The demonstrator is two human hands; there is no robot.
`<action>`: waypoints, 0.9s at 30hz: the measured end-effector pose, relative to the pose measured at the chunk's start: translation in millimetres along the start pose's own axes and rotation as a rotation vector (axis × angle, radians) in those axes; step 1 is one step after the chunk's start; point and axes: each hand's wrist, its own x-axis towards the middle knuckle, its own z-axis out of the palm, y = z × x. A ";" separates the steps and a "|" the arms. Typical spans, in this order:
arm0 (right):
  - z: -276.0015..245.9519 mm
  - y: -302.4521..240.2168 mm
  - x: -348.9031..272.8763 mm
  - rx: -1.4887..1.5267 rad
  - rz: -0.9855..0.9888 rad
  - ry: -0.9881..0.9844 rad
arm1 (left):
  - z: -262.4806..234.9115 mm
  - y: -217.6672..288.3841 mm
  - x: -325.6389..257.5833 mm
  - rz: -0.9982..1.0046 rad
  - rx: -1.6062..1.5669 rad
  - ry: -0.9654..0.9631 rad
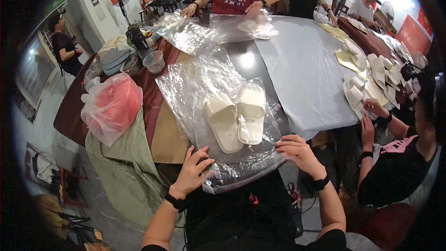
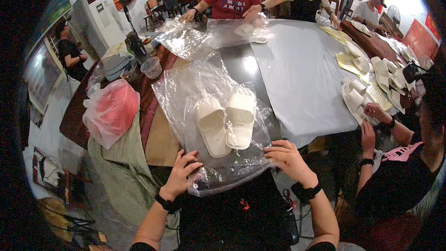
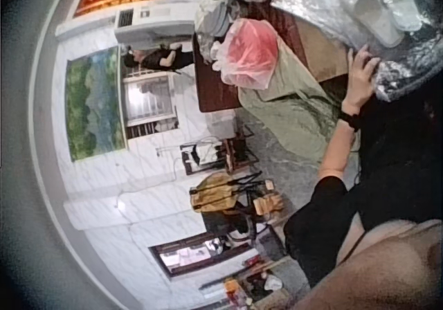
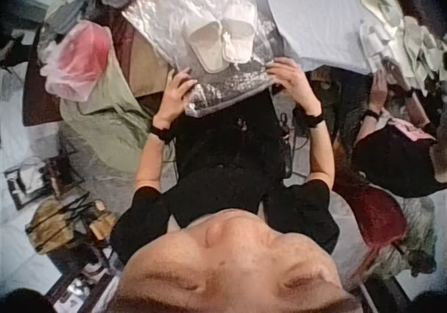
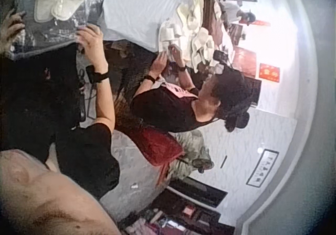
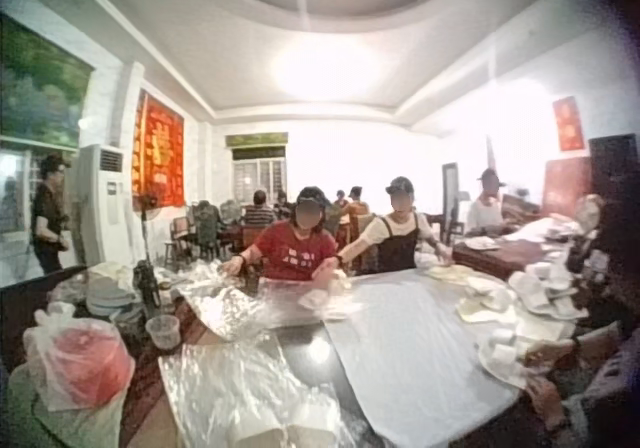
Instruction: Packing finished white slippers into plastic bags and placing them into a larger green collection bag.
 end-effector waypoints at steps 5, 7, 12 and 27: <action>19.4 9.8 2.1 0.143 0.015 0.225 | 5.1 -3.1 8.7 -0.029 -0.111 0.174; 29.3 7.6 4.4 0.292 0.353 0.328 | 14.9 -9.3 5.0 -0.282 -0.251 0.317; 39.8 -2.1 20.6 0.133 0.517 0.434 | 14.7 9.8 19.7 -0.471 -0.283 0.375; 51.6 6.0 38.9 -0.373 0.312 0.300 | 12.3 49.2 51.3 -0.017 0.615 0.077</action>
